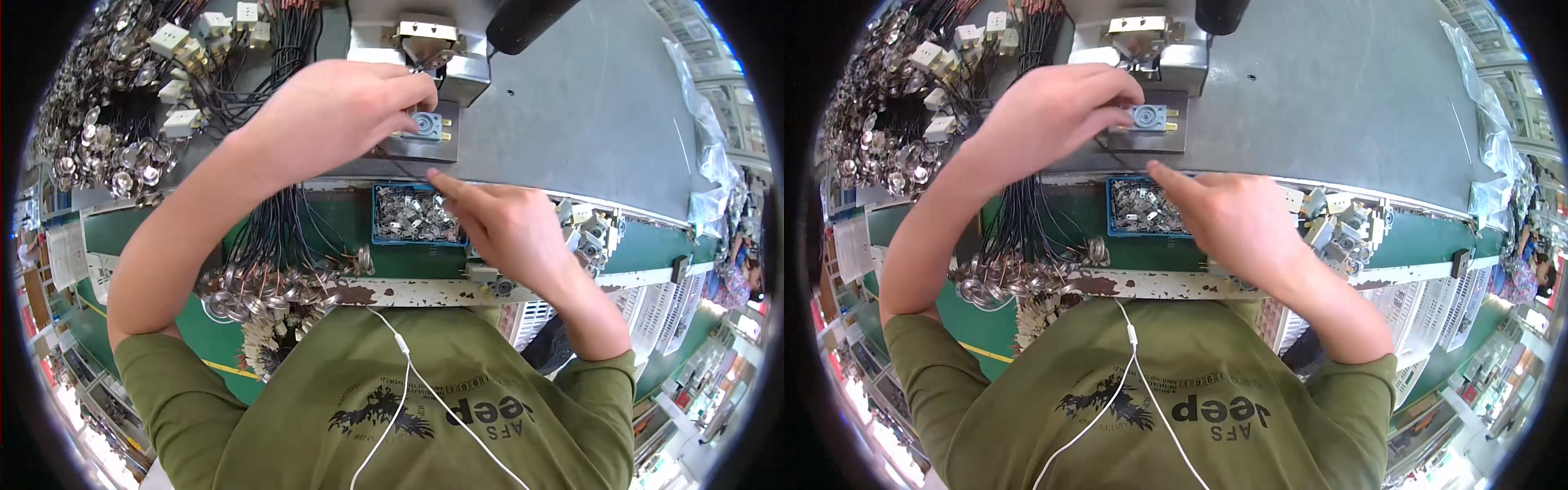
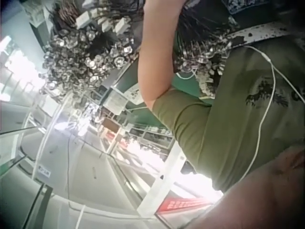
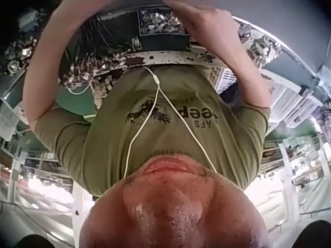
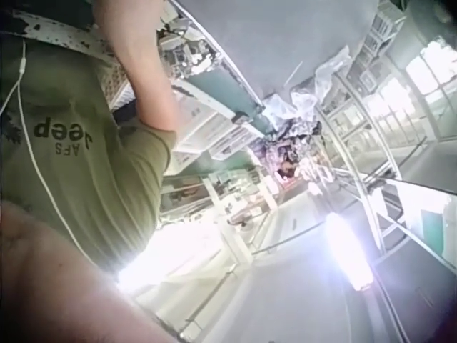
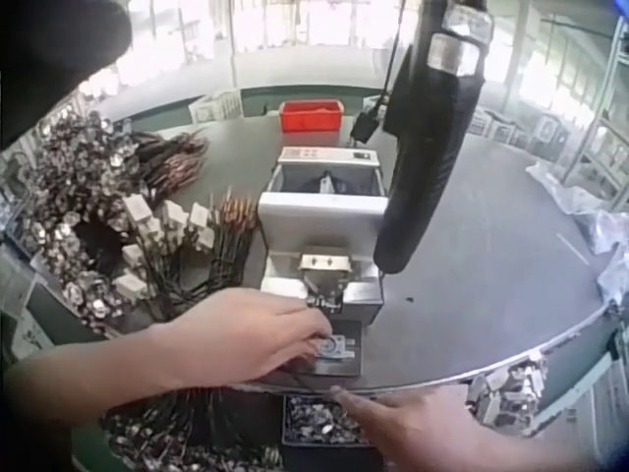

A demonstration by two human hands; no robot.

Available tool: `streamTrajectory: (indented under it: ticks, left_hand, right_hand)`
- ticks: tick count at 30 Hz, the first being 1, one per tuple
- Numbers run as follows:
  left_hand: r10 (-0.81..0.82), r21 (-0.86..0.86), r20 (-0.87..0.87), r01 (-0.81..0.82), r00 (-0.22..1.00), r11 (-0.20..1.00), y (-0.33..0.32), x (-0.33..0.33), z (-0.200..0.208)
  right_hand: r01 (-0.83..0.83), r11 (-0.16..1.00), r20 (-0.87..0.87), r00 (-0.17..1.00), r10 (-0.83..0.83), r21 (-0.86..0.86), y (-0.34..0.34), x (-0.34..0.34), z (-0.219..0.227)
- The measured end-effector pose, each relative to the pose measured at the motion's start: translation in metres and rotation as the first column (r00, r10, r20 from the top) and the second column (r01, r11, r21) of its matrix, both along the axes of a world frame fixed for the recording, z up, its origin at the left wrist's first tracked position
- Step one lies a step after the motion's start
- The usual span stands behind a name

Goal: Assembling electrical components using a handheld power tool on a production floor.

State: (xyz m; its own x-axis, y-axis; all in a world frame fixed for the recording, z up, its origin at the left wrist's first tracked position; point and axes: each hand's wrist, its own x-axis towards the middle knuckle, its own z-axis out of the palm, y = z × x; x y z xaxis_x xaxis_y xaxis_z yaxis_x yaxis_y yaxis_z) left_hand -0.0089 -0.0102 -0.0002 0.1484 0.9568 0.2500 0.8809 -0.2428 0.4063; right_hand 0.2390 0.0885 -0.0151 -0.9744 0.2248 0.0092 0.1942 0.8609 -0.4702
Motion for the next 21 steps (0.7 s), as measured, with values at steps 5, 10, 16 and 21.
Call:
streamTrajectory:
  ticks: [5,10,16,21]
  left_hand:
    - [-0.040,-0.007,-0.145,0.040,0.989,0.999,0.007,0.007,-0.009]
    - [0.003,0.007,-0.123,-0.002,0.992,1.000,0.008,0.011,-0.011]
    - [0.031,-0.039,-0.145,-0.038,0.989,0.999,0.008,0.015,-0.003]
    - [-0.097,-0.074,0.210,0.115,0.973,0.991,-0.018,0.011,0.016]
  right_hand:
    - [-0.021,0.995,-0.137,0.991,0.007,-0.102,-0.003,0.007,-0.010]
    - [-0.031,0.996,-0.137,0.990,0.019,-0.085,-0.003,0.010,-0.011]
    - [-0.075,0.994,-0.192,0.977,0.089,0.079,0.001,0.009,-0.001]
    - [0.029,0.946,-0.506,0.850,0.147,0.324,0.019,0.004,0.018]
